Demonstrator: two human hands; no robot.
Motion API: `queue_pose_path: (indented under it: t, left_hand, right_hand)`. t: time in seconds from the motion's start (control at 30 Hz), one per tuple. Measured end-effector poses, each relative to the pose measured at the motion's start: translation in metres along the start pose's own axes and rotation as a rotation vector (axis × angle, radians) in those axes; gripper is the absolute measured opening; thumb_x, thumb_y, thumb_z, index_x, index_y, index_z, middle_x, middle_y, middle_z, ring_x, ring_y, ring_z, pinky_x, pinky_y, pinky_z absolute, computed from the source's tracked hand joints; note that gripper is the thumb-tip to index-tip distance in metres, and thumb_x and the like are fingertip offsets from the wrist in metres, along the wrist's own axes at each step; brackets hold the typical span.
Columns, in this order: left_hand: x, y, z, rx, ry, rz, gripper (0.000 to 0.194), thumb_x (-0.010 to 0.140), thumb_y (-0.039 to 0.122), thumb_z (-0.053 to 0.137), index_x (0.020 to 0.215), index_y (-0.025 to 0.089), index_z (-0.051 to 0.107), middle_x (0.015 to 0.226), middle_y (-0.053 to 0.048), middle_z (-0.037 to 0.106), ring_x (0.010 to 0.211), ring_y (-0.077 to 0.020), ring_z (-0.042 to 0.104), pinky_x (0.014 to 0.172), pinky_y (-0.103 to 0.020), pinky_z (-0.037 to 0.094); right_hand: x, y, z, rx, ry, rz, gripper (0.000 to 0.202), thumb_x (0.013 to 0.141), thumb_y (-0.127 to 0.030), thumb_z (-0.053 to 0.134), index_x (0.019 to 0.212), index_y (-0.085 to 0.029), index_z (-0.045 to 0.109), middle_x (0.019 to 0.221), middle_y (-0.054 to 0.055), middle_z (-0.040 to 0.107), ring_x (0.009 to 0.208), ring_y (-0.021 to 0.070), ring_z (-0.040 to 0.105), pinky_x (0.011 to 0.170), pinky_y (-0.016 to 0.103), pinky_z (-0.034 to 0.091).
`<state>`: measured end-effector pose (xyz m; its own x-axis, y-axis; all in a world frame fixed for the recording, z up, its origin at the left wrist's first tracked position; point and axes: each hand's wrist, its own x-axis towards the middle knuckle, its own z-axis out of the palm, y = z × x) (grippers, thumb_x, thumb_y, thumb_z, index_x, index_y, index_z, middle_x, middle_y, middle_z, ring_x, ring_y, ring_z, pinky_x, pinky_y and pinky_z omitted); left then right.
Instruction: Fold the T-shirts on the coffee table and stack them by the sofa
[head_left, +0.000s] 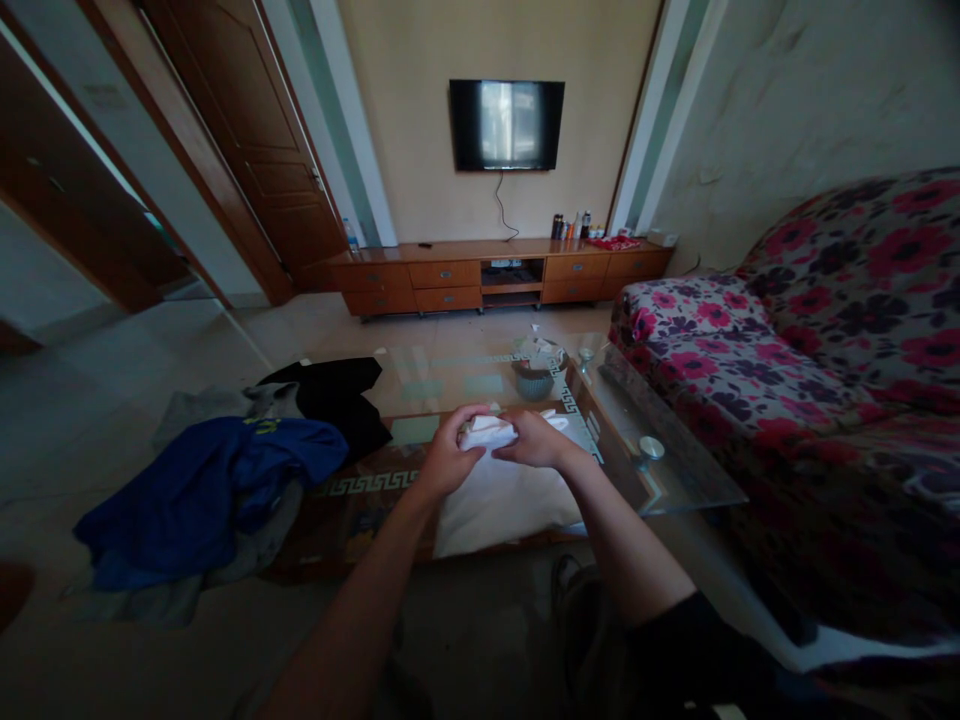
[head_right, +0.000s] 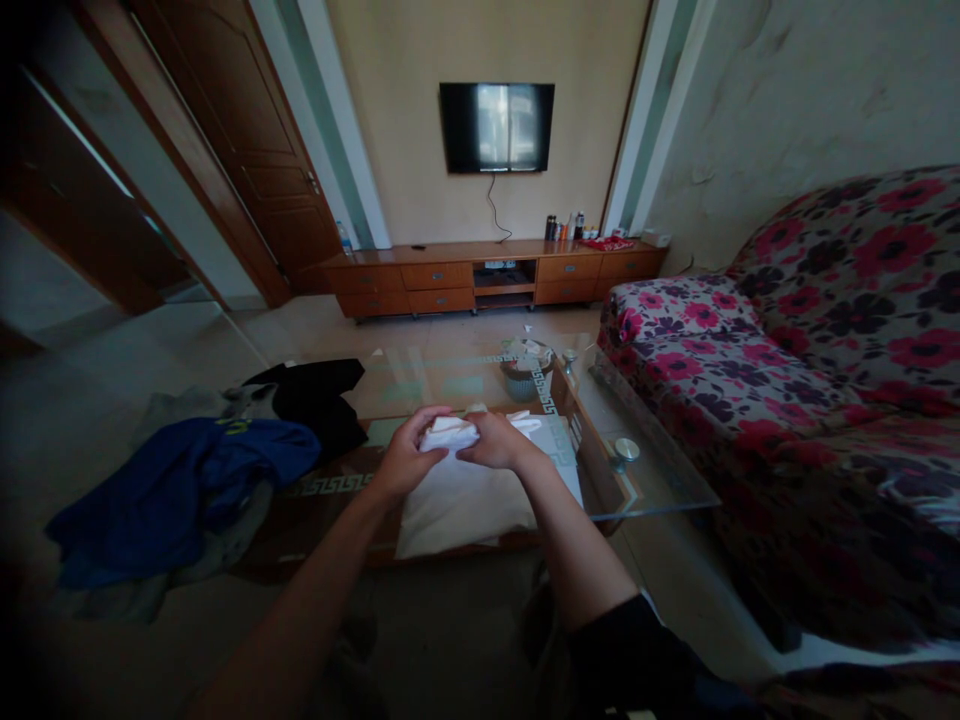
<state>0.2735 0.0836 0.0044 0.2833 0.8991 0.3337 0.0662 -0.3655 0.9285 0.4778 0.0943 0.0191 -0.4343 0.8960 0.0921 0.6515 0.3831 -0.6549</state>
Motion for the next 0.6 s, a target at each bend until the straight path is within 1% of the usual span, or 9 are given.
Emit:
queue_pose_path:
  t: [0.07,0.13,0.27,0.37,0.43,0.5,0.6]
  left_hand:
    - [0.001,0.003,-0.003,-0.079,-0.008,0.019,0.062,0.065,0.005,0.064,0.125,0.02,0.062,0.132,-0.009,0.066,0.12,-0.0261,0.064,0.102,-0.038,0.051]
    - [0.001,0.006,-0.007,-0.149,-0.029,0.043,0.063,0.065,0.005,0.068,0.126,0.02,0.062,0.134,-0.01,0.065,0.121,-0.0269,0.063,0.101,-0.037,0.051]
    - [0.002,0.014,-0.012,-0.228,-0.105,0.038,0.061,0.067,0.007,0.074,0.126,0.018,0.064,0.135,-0.013,0.065,0.123,-0.0279,0.062,0.102,-0.037,0.049]
    - [0.003,0.019,-0.016,-0.26,-0.175,0.007,0.06,0.068,0.009,0.078,0.126,0.019,0.065,0.136,-0.013,0.065,0.123,-0.0282,0.062,0.103,-0.038,0.048]
    - [0.002,0.021,-0.019,-0.274,-0.204,0.005,0.058,0.069,0.01,0.079,0.125,0.02,0.066,0.134,-0.012,0.066,0.121,-0.0275,0.063,0.102,-0.037,0.049]
    - [0.001,0.022,-0.021,-0.29,-0.226,-0.004,0.056,0.069,0.012,0.081,0.123,0.019,0.067,0.13,-0.012,0.068,0.117,-0.0268,0.065,0.1,-0.037,0.05]
    - [-0.001,0.022,-0.021,-0.326,-0.253,-0.048,0.057,0.068,0.013,0.083,0.122,0.019,0.066,0.125,-0.012,0.071,0.113,-0.0268,0.067,0.096,-0.037,0.052]
  right_hand:
    - [-0.003,-0.003,-0.006,0.041,-0.005,-0.028,0.03,0.074,-0.033,0.081,0.097,-0.017,0.073,0.087,0.002,0.074,0.078,0.0181,0.066,0.071,0.026,0.046]
    - [-0.006,-0.007,-0.011,0.084,-0.039,-0.066,0.027,0.075,-0.035,0.081,0.093,-0.016,0.073,0.081,-0.001,0.071,0.072,0.015,0.062,0.068,0.024,0.044]
    - [-0.01,-0.014,-0.018,0.25,-0.148,-0.131,0.03,0.08,-0.041,0.078,0.096,-0.015,0.072,0.085,-0.001,0.069,0.074,0.0135,0.058,0.071,0.023,0.045]
    - [-0.013,-0.017,-0.019,0.356,-0.201,-0.12,0.033,0.082,-0.045,0.077,0.095,-0.015,0.072,0.084,-0.001,0.068,0.075,0.0136,0.057,0.072,0.024,0.046]
    - [-0.015,-0.017,-0.02,0.414,-0.23,-0.116,0.033,0.082,-0.045,0.077,0.097,-0.016,0.072,0.087,-0.001,0.068,0.076,0.0137,0.057,0.074,0.024,0.047]
    - [-0.017,-0.016,-0.02,0.447,-0.276,-0.112,0.033,0.083,-0.045,0.076,0.101,-0.017,0.072,0.089,-0.001,0.069,0.078,0.0138,0.058,0.075,0.024,0.047]
    - [-0.019,-0.014,-0.019,0.418,-0.372,-0.088,0.032,0.085,-0.046,0.074,0.1,-0.018,0.072,0.085,-0.002,0.067,0.075,0.0137,0.056,0.071,0.024,0.045]
